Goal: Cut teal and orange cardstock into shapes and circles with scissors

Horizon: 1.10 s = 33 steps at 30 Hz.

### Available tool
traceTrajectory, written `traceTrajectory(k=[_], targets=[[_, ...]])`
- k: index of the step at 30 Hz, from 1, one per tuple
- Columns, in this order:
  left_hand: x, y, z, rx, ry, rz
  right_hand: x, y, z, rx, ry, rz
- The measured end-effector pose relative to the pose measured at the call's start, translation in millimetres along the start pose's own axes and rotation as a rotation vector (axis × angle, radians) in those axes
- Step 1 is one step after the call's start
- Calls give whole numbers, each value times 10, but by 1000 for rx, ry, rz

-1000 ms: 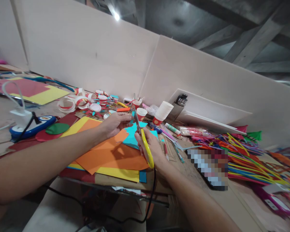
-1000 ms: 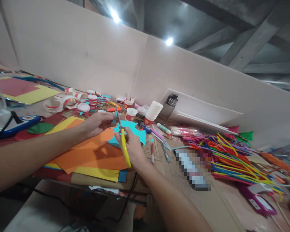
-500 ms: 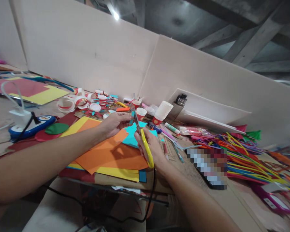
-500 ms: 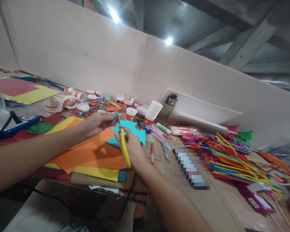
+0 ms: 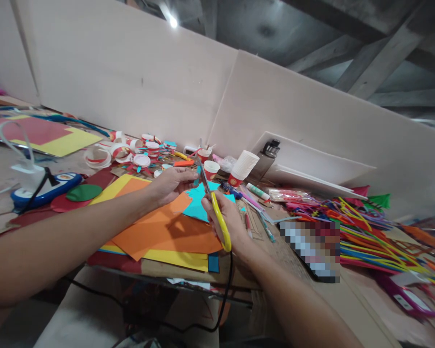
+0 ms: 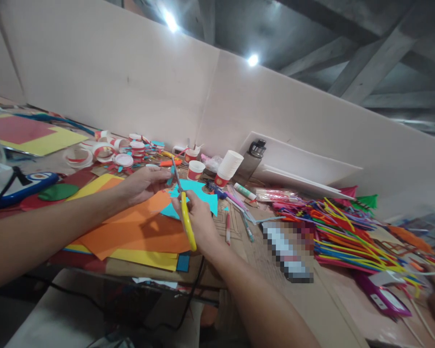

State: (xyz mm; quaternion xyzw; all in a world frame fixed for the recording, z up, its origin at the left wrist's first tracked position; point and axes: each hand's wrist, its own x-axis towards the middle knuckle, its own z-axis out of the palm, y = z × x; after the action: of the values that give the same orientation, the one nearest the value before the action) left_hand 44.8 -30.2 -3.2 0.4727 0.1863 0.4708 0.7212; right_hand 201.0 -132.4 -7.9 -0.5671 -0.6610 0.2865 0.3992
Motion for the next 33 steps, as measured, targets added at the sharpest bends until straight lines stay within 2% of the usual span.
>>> traceTrajectory(k=[6,11,17,21,27,33], targets=[[-50,42,-11,206,-92,-104,34,-49,-28,194,122,-8],[-102,34,28,384,-176,-192,105,-39,-134,281,245,-87],[-129,-27,32,566,-268,-240,126,6,-121,202,199,-130],[-135,-32,34,575,-341,-192,126,4,-91,210,168,-148],[-104,3,29,557,-213,-114,139,3,-95,235,228,-86],[-90,-29,31,352,-134,-172,134,6,-57,305,181,-66]])
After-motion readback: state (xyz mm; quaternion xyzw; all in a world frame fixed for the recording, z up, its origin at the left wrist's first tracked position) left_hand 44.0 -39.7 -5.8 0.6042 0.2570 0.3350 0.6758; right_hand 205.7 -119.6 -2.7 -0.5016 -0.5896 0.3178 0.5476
